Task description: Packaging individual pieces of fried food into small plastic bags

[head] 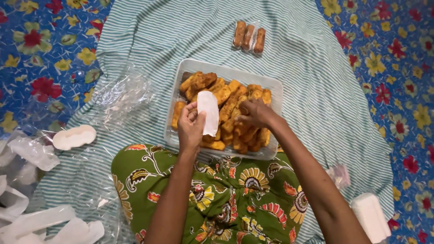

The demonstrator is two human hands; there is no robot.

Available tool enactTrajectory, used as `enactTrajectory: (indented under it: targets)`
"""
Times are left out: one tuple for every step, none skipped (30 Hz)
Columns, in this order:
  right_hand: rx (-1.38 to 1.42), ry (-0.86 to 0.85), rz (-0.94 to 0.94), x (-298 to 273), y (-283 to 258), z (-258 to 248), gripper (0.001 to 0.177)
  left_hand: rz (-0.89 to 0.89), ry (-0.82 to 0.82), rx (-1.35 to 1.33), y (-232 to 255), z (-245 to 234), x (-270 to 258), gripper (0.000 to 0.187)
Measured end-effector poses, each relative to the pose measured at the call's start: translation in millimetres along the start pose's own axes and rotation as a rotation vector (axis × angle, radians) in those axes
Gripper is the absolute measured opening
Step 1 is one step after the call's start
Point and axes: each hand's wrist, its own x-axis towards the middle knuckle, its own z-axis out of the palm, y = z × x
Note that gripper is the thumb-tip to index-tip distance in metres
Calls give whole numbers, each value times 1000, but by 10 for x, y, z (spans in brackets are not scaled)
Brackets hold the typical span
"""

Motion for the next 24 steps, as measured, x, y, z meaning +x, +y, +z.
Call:
enactTrajectory:
  targets:
    - [-4, 1, 0, 32, -2, 34, 46, 1, 0, -4, 88, 7, -50, 38]
    - [19, -17, 28, 64, -5, 65, 48, 15, 1, 23, 178, 14, -100, 38]
    - [41, -34, 53, 102, -11, 95, 50, 30, 3, 51, 271, 18, -149, 38]
    - [37, -33, 52, 170, 26, 145, 50, 32, 4, 47, 281, 15, -150, 38]
    - [61, -32, 72, 235, 65, 196, 55, 32, -1, 50, 290, 12, -154, 38]
    - [85, -31, 92, 299, 104, 247, 60, 32, -5, 53, 298, 8, -158, 39]
    - [80, -29, 92, 313, 107, 225, 60, 35, -5, 49, 243, -1, -119, 39]
    - [102, -16, 80, 327, 112, 203, 58, 42, -2, 39, 186, -9, -78, 39]
    - [125, -5, 68, 334, 117, 192, 55, 46, 3, 31, 126, -20, -45, 40]
    - [122, -5, 69, 305, 47, 108, 55, 46, 3, 28, 114, -26, -31, 40]
    - [176, 16, 26, 271, -23, 34, 53, 52, 2, 38, 97, -38, -25, 40]
    - [230, 37, -17, 239, -92, -39, 51, 58, 1, 47, 78, -49, -18, 41]
    - [228, 34, -17, 233, -104, -62, 51, 56, 3, 45, 78, -41, -20, 41]
    - [235, 21, 7, 227, -114, -87, 51, 54, 13, 23, 79, -30, -21, 39]
    - [243, 9, 31, 227, -128, -113, 50, 53, 21, 2, 85, -21, -17, 38]
    - [242, 8, 30, 224, -163, -129, 50, 52, 23, 1, 80, -22, -23, 38]
    - [232, 1, 41, 231, -198, -155, 45, 56, 21, -11, 79, -19, -21, 37]
    - [221, -5, 52, 237, -231, -180, 41, 60, 20, -23, 78, -14, -18, 36]
    - [221, -7, 52, 192, -265, -188, 41, 59, 21, -24, 61, -23, -14, 36]
    - [236, -10, 78, 148, -297, -197, 43, 55, 25, -19, 44, -30, -10, 37]
    - [250, -11, 102, 120, -327, -228, 47, 55, 28, -16, 38, -25, 15, 38]
    - [248, -9, 101, 187, -216, -141, 47, 57, 28, -17, 14, -24, 37, 38]
    - [266, -14, 120, 241, -106, -37, 46, 58, 27, -12, -16, -29, 45, 38]
    - [284, -18, 140, 295, 6, 65, 45, 59, 25, -7, -46, -31, 54, 37]
